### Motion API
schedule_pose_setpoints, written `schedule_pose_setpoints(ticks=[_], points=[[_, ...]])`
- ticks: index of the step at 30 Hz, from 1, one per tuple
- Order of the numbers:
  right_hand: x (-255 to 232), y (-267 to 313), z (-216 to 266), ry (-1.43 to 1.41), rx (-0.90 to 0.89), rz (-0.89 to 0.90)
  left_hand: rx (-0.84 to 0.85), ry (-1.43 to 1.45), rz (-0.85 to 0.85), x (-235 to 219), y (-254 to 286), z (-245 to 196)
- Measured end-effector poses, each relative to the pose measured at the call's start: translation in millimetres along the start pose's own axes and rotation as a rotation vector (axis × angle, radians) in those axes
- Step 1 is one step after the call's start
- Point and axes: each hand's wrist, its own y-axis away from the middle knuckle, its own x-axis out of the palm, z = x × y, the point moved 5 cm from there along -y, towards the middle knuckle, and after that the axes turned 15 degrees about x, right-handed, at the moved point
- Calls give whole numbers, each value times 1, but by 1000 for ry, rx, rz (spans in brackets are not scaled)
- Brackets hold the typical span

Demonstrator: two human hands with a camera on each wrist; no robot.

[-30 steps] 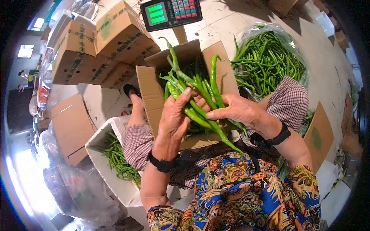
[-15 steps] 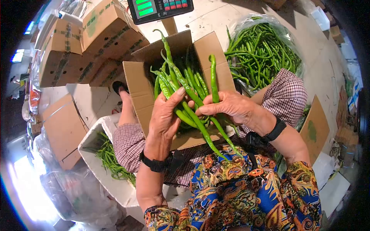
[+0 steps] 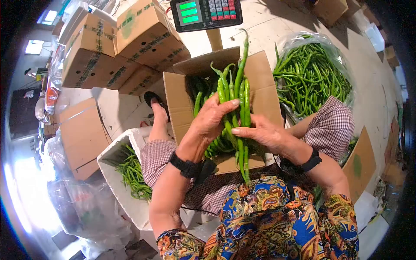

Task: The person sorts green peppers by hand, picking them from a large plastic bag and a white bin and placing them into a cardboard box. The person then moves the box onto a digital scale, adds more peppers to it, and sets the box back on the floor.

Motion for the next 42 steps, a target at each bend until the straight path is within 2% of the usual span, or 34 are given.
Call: schedule_pose_setpoints(ticks=[4, 9, 16, 18, 19, 21, 22, 23, 25, 27, 29, 30, 31, 33, 34, 35, 37, 40, 42], points=[[-9, -17, -18, -32, 50, -75, -11, 43, 4, -6, 4, 8], [-3, -18, -23, -207, 65, 63, -25, -34, -82, -20, 14, 6], [1, -17, -12, -251, 29, 70, -5, -27, -111, -24, 13, 7], [-6, -26, -13, -318, -64, -2, -53, -228, -179, -29, 9, 2], [-9, -31, -13, -319, -62, -1, -54, -227, -181, -27, 5, -4], [-18, -42, -15, -262, 11, -38, -156, -551, -149, -29, 1, -19], [-18, -47, -14, -236, -39, -10, -125, -681, -126, -45, -1, -12], [-19, -47, -16, -236, -44, -9, -122, -685, -125, -58, -2, -2], [-12, -38, -13, 84, -22, -127, 63, -836, -96, -61, -1, 0], [-11, -35, -11, 141, -81, -121, 113, -884, -51, -59, 1, 6], [-8, -22, 2, -22, -67, -34, 792, -1631, -174, -33, 10, -32], [-15, -34, -9, -22, 6, 57, 765, -1525, -223, -28, 7, -44], [-13, -31, -7, -21, 4, 57, 717, -1357, -277, -20, 5, -55], [0, -19, -5, -154, 126, 225, 412, -975, -194, -16, -11, -48], [3, -13, -2, -179, 173, 265, 414, -919, -173, -12, -14, -44], [2, -11, -2, -175, 170, 269, 298, -875, -116, -9, -14, -41], [0, -6, 1, -37, 108, 254, 222, -862, -25, -4, -22, -31], [-1, 17, 7, 30, 102, 177, 132, -785, -26, 1, -26, -40], [-17, 18, -2, 170, 80, 58, 236, -777, -72, -5, -26, -45]])
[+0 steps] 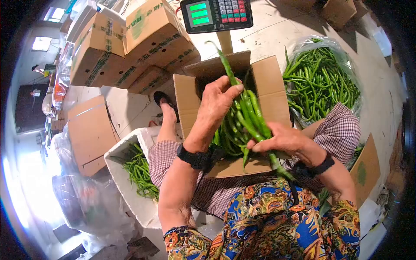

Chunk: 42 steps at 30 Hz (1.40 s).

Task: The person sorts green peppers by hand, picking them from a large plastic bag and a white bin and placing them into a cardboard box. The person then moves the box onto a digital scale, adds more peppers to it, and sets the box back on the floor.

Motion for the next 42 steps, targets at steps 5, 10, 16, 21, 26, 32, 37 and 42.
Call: schedule_pose_setpoints(ticks=[5, 10, 16, 21, 26, 32, 37, 42], points=[[-25, 39, 4, 104, -36, -227, -135, 3, 26, -12, 22, -20], [-21, 59, 17, 416, -393, -342, 15, -204, -208, -55, 33, -33], [-21, 81, 21, -200, -16, -96, 142, -588, -285, -97, 53, -49], [-10, 24, 6, -356, -38, -98, 278, -1041, 165, -40, 64, -14], [-5, -51, -4, -314, -86, -138, 302, -918, 172, -22, 76, -18], [-16, -86, 0, -479, -14, -166, 350, -454, 602, 40, 116, 2], [-25, -99, -31, -377, -18, -380, 477, -724, 703, 49, 117, 8], [-18, -58, -17, -316, -97, -240, 804, -832, 827, 77, 124, 8]])
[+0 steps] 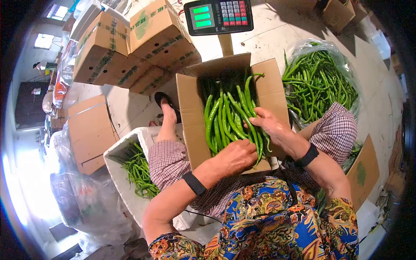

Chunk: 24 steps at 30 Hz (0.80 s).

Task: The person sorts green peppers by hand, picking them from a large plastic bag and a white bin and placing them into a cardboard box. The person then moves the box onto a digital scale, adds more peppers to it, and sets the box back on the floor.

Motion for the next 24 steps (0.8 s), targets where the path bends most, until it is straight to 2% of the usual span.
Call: schedule_pose_setpoints(ticks=[1, 2, 3, 5, 7, 9, 10, 11, 13, 14, 15, 17, 18, 19, 21, 23, 24], points=[[0, 4, -3, -34, 21, -4, 2, -1, 1, -1, -2, 5], [1, 6, -2, 103, -52, -29, 44, -30, 26, 1, -3, 9], [2, 8, -5, 102, -51, -25, 79, -59, 50, 5, -3, 10], [6, 19, 7, 743, -371, -337, 73, -39, 51, 19, 1, 15], [1, 27, 13, 827, -375, -360, 65, 43, -57, 15, 0, 18], [-3, 33, 18, 1001, -387, -387, -87, 201, -73, 11, 7, 23], [-6, 34, 19, 942, -489, -415, -100, 267, -127, 9, 11, 22], [-9, 33, 21, 938, -483, -417, -112, 332, -182, 7, 14, 20], [-9, 31, 23, 1069, -301, -338, -150, 402, -177, 2, 16, 16], [-4, 35, 23, 1203, -337, -352, -189, 468, -173, 0, 17, 16], [-2, 34, 20, 1201, -335, -353, -188, 470, -170, -2, 19, 15], [4, 28, 6, 1323, -332, -259, -163, 332, -84, -3, 20, 15], [6, 24, 3, 1326, -415, -280, -133, 166, 20, -1, 20, 14], [5, 20, -1, 1326, -413, -278, -134, 168, 19, 3, 21, 15], [6, 12, -1, 1326, -382, -287, -76, -58, 155, 13, 25, 17], [10, 14, 5, 1298, -395, -308, -93, -53, 133, 16, 21, 15], [11, 15, 6, 1274, -400, -325, -131, 53, 60, 11, 16, 14]])
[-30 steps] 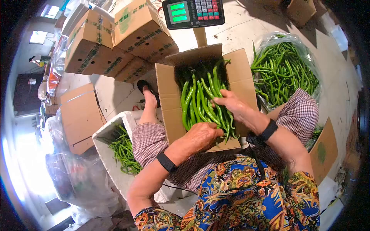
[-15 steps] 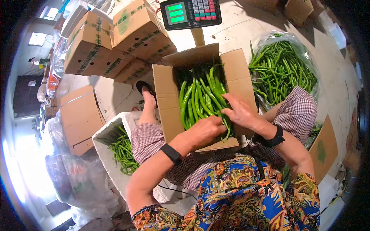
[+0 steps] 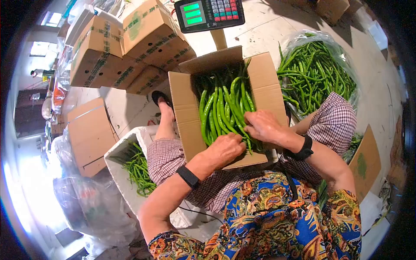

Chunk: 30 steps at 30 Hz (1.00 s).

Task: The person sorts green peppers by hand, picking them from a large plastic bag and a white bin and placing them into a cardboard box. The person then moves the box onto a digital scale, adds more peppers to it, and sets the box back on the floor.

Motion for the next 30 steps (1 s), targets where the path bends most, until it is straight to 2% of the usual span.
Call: schedule_pose_setpoints(ticks=[1, 3, 5, 6, 7, 8, 9, 11, 12, 13, 14, 15, 18, 19, 21, 23, 25, 30], points=[[1, -2, 2, 1, 0, 0, -34, 110, -68, -3, -3, 1], [3, -7, 1, -216, 44, -72, -51, 160, -29, 7, -5, 6], [12, -9, 2, -148, 28, -113, -14, 172, 1, 17, -4, 13], [12, -9, 2, -85, 21, -156, -15, 160, -3, 9, -4, 14], [10, -6, 0, -85, 19, -163, -70, 276, -10, -1, -1, 12], [9, -3, -1, -97, -33, -148, -124, 393, -15, -11, 0, 12], [8, 1, 1, -109, -85, -132, -120, 388, -14, -25, -3, 12], [1, 11, 12, -53, -108, -198, -298, 211, -320, -64, -5, 27], [3, 10, 18, 76, -59, -103, -298, 206, -328, -66, -13, 36], [3, 11, 21, 204, -9, -15, -289, -63, -396, -74, -24, 47], [-3, 16, 25, 218, -93, -50, -275, -333, -458, -79, -31, 52], [-3, 17, 26, 222, -91, -60, -267, -339, -462, -71, -35, 61], [-3, 19, 23, 142, -59, -9, -424, -329, -357, -31, -35, 95], [1, 21, 21, 141, -58, -8, -423, -328, -355, -26, -35, 93], [6, 28, 29, 147, -214, -137, -471, -333, -356, -17, -34, 90], [10, 29, 36, 194, -178, -108, -465, -381, -352, -12, -33, 91], [14, 29, 35, 285, -144, -23, -511, -295, -304, -5, -35, 94], [31, 24, 35, 246, -102, -9, -488, -335, -300, -6, -32, 86]])
